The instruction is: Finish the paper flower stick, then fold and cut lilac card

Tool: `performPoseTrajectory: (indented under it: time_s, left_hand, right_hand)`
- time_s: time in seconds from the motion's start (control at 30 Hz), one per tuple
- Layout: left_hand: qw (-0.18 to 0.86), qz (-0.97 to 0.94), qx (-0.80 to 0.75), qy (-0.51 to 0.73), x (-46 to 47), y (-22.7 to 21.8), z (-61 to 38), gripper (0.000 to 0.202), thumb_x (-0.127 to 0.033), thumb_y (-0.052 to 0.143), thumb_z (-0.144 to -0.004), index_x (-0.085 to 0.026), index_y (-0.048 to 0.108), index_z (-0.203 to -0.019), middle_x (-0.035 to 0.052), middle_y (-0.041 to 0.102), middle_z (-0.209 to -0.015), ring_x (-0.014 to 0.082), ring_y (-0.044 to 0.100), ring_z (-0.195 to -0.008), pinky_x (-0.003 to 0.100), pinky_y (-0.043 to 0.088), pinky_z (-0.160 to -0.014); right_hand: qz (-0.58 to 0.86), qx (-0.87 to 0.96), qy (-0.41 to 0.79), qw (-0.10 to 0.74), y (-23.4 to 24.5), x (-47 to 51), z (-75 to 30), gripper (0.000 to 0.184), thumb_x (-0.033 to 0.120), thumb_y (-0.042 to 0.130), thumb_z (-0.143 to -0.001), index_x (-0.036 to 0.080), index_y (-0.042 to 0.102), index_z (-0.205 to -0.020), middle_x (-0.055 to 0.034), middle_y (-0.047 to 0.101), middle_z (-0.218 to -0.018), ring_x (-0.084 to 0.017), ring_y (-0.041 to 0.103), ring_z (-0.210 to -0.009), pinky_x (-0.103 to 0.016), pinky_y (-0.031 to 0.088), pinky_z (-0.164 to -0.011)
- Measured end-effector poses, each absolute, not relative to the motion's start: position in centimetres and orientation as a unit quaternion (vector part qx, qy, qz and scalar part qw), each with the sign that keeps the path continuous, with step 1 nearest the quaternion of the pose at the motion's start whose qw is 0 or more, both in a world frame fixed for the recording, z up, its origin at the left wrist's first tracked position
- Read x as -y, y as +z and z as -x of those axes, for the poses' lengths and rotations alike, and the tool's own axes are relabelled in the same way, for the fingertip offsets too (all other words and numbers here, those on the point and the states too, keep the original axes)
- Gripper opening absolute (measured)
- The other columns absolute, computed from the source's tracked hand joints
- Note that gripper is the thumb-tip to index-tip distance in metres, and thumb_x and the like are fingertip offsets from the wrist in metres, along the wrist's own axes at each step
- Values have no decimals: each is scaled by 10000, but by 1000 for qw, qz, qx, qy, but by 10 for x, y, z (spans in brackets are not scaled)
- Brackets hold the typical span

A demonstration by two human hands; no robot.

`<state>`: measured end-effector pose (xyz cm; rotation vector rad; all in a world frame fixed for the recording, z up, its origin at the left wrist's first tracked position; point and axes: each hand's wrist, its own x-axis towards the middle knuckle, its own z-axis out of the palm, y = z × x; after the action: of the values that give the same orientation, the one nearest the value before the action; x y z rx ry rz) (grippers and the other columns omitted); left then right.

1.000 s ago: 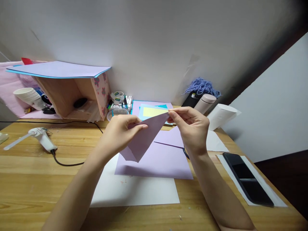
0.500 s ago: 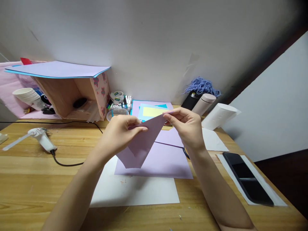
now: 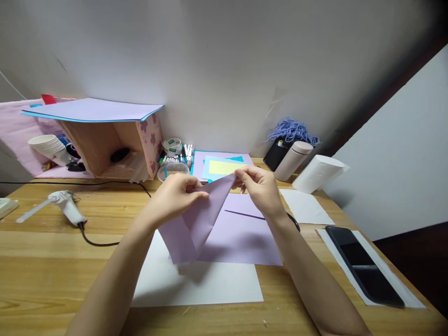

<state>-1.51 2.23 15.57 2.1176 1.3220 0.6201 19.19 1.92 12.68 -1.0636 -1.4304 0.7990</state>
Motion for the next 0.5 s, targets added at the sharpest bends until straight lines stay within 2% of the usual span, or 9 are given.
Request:
performPoseTrajectory:
  time_s: [0.1, 0.23, 0.37, 0.5]
  left_hand:
    - [280, -797, -485, 229, -29, 148, 14, 288, -387, 564, -724, -160, 494, -561, -25, 431, -554, 105, 394, -552, 230, 240, -484]
    - [267, -801, -477, 242, -35, 138, 11, 318, -398, 558, -732, -163, 449, -548, -40, 365, -539, 95, 337, -544, 230, 222, -490]
    - [279, -801, -472, 241, -35, 139, 10, 300, -408, 514, -770, -162, 480, -601, -38, 371, -565, 96, 334, -550, 234, 217, -493]
    - [294, -804, -469, 217, -32, 144, 11, 321, -413, 470, -799, -156, 495, -608, -27, 392, -581, 98, 351, -544, 241, 213, -490]
  right_hand:
    - [448, 609, 386, 529, 120, -27, -191, 323, 469, 564, -791, 151, 597, -753, -32, 628, -669, -133, 622, -632, -198, 448, -473]
    - [437, 636, 441, 457, 114, -32, -191, 310, 446, 657, -713, 142, 601, -745, -22, 611, -658, -124, 587, -612, -221, 465, -510]
    - [453, 629, 413, 478, 115, -31, -191, 272, 402, 662, -713, 143, 584, -686, -5, 581, -610, -99, 530, -534, -220, 438, -476]
    - [466, 618, 391, 498, 120, -29, -193, 266, 393, 683, -689, 141, 599, -709, 1, 569, -596, -100, 517, -518, -234, 444, -480]
